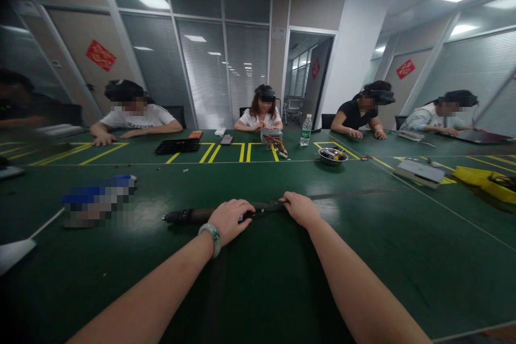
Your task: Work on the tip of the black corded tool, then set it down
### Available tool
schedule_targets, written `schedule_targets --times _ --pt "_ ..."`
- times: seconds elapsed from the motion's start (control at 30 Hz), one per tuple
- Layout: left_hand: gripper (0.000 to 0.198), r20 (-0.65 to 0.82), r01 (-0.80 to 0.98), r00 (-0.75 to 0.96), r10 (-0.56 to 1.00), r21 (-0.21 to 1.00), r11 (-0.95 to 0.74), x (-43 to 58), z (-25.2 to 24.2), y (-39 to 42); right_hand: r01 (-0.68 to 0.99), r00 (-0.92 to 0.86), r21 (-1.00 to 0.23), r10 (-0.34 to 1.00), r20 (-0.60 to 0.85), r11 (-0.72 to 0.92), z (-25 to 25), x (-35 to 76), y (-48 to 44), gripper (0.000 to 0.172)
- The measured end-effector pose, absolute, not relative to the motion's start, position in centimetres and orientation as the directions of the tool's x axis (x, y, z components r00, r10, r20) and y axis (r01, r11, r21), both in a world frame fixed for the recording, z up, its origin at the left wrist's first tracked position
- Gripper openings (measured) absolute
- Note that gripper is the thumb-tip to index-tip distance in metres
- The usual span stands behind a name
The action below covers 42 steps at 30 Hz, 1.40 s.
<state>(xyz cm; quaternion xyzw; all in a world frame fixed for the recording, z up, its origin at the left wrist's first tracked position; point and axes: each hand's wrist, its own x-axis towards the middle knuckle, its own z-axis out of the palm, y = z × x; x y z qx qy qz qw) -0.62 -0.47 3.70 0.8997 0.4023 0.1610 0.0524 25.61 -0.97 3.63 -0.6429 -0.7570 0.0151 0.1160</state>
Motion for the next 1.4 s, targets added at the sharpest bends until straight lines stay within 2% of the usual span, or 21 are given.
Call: schedule_targets --times 0.1,0.17,0.3,0.43,0.53,0.67,0.8,0.9,1.03,1.2,1.4 --pt "0.026 0.24 0.71 0.622 0.745 0.226 -0.666 -0.5 3.8 -0.5 0.969 -0.149 -0.171 0.975 0.163 0.177 3.6 25.3 -1.9 0.02" --pt "0.026 0.239 0.712 0.619 0.748 0.233 -0.663 -0.5 3.8 -0.5 0.956 -0.201 -0.175 0.962 0.185 0.234 3.7 25.2 -2.9 0.024" --pt "0.025 0.247 0.708 0.614 0.749 0.248 -0.662 -0.6 3.8 -0.4 0.902 -0.367 -0.142 0.898 0.241 0.407 4.1 24.9 -4.4 0.017" --pt "0.025 0.242 0.707 0.61 0.754 0.265 -0.656 -0.7 3.7 -0.4 0.888 -0.401 -0.123 0.876 0.267 0.444 4.9 24.7 -4.8 0.015" --pt "0.024 0.253 0.703 0.607 0.754 0.273 -0.657 -0.7 3.6 -0.3 0.897 -0.378 -0.161 0.904 0.202 0.411 5.5 24.9 -4.9 0.012" --pt "0.023 0.251 0.714 0.595 0.763 0.272 -0.646 -0.5 3.6 -0.2 0.928 -0.312 -0.213 0.95 -0.003 0.304 6.6 24.3 -4.9 0.013" --pt "0.021 0.251 0.726 0.588 0.769 0.257 -0.638 -0.3 3.6 -0.2 0.971 -0.174 -0.185 0.978 -0.117 0.15 7.8 21.9 -4.5 0.007" --pt "0.018 0.277 0.74 0.576 0.769 0.225 -0.634 -0.2 3.6 -0.3 0.985 -0.063 -0.168 0.994 -0.093 0.046 7.9 20.2 -4.4 0.007" --pt "0.017 0.298 0.744 0.569 0.767 0.212 -0.634 -0.1 3.5 -0.4 0.981 0.0 -0.195 0.999 -0.053 -0.011 6.3 19.5 -4.4 0.013" --pt "0.015 0.3 0.751 0.555 0.775 0.22 -0.623 0.1 3.4 -0.2 0.942 0.024 -0.335 1.0 0.004 -0.021 4.6 20.0 -4.1 0.013" --pt "0.016 0.343 0.73 0.569 0.747 0.207 -0.651 0.3 3.1 -0.2 0.926 -0.01 -0.374 0.993 0.121 0.055 4.2 19.7 -3.6 0.01"
